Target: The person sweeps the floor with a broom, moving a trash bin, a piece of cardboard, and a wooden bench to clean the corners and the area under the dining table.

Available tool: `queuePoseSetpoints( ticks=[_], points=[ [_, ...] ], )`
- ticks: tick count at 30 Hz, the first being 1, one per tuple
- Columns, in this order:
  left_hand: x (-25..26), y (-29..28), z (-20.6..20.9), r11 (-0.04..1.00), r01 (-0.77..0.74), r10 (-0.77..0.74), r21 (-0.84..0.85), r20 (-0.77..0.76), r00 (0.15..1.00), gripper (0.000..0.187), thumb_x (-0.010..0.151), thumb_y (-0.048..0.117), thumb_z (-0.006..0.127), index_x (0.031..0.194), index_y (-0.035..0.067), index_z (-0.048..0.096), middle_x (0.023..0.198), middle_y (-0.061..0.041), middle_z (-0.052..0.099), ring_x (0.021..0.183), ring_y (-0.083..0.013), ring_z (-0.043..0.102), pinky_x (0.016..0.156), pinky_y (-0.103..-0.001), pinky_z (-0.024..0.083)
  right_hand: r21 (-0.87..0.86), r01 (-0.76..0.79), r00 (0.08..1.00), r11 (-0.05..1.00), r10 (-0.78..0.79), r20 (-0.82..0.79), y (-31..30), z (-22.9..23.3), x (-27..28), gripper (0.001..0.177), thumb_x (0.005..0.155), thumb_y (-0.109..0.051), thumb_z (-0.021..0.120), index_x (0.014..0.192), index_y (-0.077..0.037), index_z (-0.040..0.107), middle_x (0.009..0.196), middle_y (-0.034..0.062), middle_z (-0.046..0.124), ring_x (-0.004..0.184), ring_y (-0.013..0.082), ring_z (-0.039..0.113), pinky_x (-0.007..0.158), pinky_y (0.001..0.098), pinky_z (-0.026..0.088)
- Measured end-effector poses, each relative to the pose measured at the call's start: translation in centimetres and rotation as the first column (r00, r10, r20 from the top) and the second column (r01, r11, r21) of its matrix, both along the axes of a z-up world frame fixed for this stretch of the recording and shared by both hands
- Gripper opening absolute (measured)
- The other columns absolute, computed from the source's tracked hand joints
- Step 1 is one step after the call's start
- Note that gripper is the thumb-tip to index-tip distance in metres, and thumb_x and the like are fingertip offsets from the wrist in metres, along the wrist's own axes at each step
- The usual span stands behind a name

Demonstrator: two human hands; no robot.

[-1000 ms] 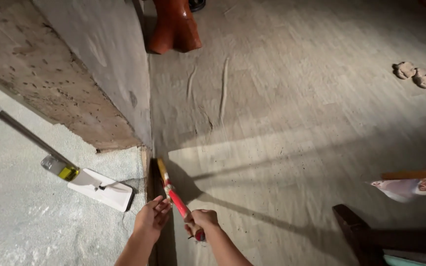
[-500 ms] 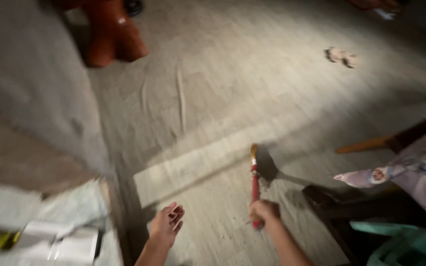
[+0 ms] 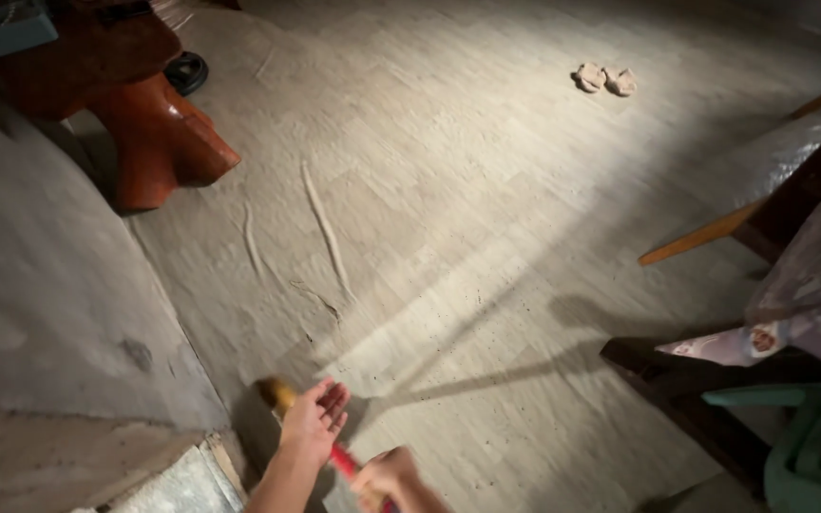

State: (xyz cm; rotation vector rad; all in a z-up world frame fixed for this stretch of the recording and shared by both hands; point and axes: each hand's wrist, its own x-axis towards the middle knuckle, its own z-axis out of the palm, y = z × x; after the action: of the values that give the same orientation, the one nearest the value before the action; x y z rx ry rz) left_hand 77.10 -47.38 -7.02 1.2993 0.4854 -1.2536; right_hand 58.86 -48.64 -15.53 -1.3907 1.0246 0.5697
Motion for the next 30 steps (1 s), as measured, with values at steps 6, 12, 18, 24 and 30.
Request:
queuePoseSetpoints(
  ticks=[6,12,18,24,30],
  points=[
    [2.6,-1.8,-2.9,0.999,0.025,-0.025,0.036,-0.006,1.0,0.018,0.097,0.027,0.061,0.112,0.02,0.067,0.108,0.002,0.072,0.102,-0.015,0.066,0.094,-0.038,0.042,0.31,0.782,0.588,0.54,-0.805,-0.08,-15.0,-1.8,-12.9,0.012,0.088,-0.01,0.074,0.08,-0.002,0.071,0.055,0.0027,0.059,0.041,0.0134,0.049,0.039,0.0308,0.036],
    [-0.4,-8.6,-2.7,0.995,0.095,-0.093,0.027,-0.069,0.993,0.02,0.097,0.026,0.06,0.115,0.021,0.066,0.109,0.001,0.072,0.104,-0.0147,0.067,0.096,-0.04,0.04,-0.1,0.894,0.443,0.436,-0.895,0.059,-22.7,5.4,-15.7,0.006,0.081,-0.001,0.071,0.085,0.0,0.075,0.06,0.0087,0.063,0.045,0.0195,0.057,0.042,0.0352,0.044],
    [-5.4,-17.9,-3.7,0.983,0.178,-0.174,0.039,-0.09,0.981,0.023,0.101,0.027,0.052,0.119,0.022,0.066,0.11,0.001,0.071,0.101,-0.014,0.065,0.094,-0.039,0.039,0.148,0.821,0.529,0.551,-0.833,0.163,-20.5,12.9,-18.0,0.008,0.079,-0.002,0.067,0.083,0.004,0.071,0.061,0.0102,0.063,0.048,0.021,0.059,0.045,0.0365,0.045],
    [-10.0,-26.9,-0.7,0.976,0.21,-0.216,-0.055,-0.147,0.965,0.021,0.101,0.025,0.053,0.116,0.018,0.066,0.109,-0.002,0.072,0.098,-0.017,0.068,0.091,-0.038,0.044,0.285,0.629,0.635,0.723,-0.689,0.349,-25.6,13.0,-25.9,0.032,0.099,-0.022,0.071,0.089,0.008,0.075,0.063,0.0047,0.054,0.046,0.0092,0.043,0.044,0.0244,0.035],
    [-10.5,-30.7,3.9,0.951,0.308,-0.31,-0.036,-0.086,0.947,0.021,0.1,0.021,0.052,0.116,0.018,0.066,0.109,0.0,0.072,0.104,-0.0157,0.067,0.097,-0.038,0.044,-0.017,0.907,0.416,0.42,-0.903,-0.105,-35.0,8.6,-27.3,0.018,0.086,-0.004,0.074,0.098,0.009,0.073,0.073,0.0154,0.07,0.05,0.0194,0.062,0.043,0.0343,0.049]
  ],
)
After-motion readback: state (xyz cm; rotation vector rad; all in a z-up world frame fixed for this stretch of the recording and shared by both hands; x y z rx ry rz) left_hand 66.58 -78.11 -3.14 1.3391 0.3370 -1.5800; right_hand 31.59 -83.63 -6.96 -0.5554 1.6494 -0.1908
